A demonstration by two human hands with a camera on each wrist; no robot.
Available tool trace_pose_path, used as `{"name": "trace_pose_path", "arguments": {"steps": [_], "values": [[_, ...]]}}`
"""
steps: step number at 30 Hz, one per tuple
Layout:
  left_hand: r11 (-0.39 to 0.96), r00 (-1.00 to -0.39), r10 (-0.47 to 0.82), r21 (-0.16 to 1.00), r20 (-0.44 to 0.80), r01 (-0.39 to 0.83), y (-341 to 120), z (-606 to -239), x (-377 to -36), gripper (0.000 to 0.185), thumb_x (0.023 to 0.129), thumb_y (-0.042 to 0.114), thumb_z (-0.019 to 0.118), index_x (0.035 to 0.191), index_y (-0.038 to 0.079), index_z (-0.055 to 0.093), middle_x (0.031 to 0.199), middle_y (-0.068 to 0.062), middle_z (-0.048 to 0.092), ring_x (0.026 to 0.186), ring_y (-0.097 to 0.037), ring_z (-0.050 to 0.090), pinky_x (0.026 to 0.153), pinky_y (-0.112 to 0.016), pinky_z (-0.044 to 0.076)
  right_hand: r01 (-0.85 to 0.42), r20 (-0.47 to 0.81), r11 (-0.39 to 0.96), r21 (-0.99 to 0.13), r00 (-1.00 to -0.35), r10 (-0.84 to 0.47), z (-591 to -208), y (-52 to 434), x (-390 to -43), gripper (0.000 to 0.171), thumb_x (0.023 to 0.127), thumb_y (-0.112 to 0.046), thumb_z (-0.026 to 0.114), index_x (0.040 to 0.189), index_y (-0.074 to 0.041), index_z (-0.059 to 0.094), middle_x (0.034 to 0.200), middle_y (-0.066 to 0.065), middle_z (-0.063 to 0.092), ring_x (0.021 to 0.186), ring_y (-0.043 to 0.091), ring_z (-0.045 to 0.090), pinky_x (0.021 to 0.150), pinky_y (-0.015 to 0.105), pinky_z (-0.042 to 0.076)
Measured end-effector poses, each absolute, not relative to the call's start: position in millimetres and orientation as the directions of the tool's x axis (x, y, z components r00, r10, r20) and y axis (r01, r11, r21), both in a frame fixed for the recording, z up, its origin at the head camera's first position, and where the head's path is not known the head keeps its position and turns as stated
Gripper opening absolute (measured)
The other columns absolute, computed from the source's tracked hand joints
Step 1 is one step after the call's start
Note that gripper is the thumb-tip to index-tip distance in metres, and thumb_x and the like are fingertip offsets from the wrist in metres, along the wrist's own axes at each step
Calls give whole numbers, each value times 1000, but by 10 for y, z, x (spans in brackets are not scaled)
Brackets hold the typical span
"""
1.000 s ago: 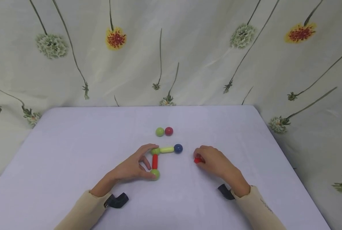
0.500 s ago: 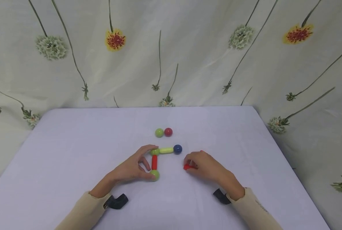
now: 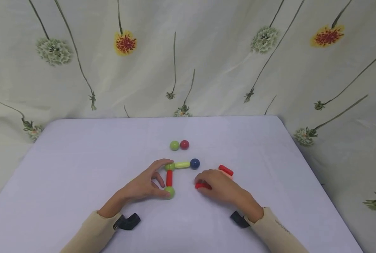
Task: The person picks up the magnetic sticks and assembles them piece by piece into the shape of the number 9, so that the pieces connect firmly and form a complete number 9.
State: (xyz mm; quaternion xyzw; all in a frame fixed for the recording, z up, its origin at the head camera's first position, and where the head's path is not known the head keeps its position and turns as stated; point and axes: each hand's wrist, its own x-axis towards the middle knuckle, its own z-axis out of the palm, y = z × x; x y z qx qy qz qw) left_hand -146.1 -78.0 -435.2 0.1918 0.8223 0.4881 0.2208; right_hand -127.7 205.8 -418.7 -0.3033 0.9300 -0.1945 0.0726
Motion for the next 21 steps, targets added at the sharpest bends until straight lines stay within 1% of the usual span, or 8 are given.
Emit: {"name": "trace_pose_path", "arguments": {"steps": [3,7,15,21], "values": [[446,-828,534,889,-173,102,-780,-4351,-1460,96,62,37,87,141,37,32,144,11,25,84,-15,62,73,-33,47,-558,0,726,-401,-792,-610,-4175,2016,-1266,20,87,-28,66,106,-24,66,101,-15,64,93,2,56,83,25,50],[438,-825,539,894,-173,98,-780,-4349,-1459,96,62,35,87,140,37,32,144,11,25,85,-16,62,73,-33,47,-574,8,697,-429,-774,-633,-4130,1942,-1257,21,88,-26,65,109,-23,66,105,-13,64,98,3,57,87,27,50],[430,-827,537,898,-168,96,-777,-4361,-1469,96,62,36,86,141,35,32,144,11,26,84,-16,61,72,-33,48,-587,1,641,-495,-738,-675,-4085,1788,-1281,22,89,-23,64,111,-21,65,105,-13,63,96,2,56,87,24,49],[418,-823,541,904,-171,87,-786,-4381,-1468,94,63,35,86,140,37,33,142,11,28,85,-18,61,69,-33,51,-592,-1,599,-539,-711,-703,-4121,1725,-1259,22,91,-24,61,113,-21,63,106,-15,61,93,0,54,83,19,48]]}}
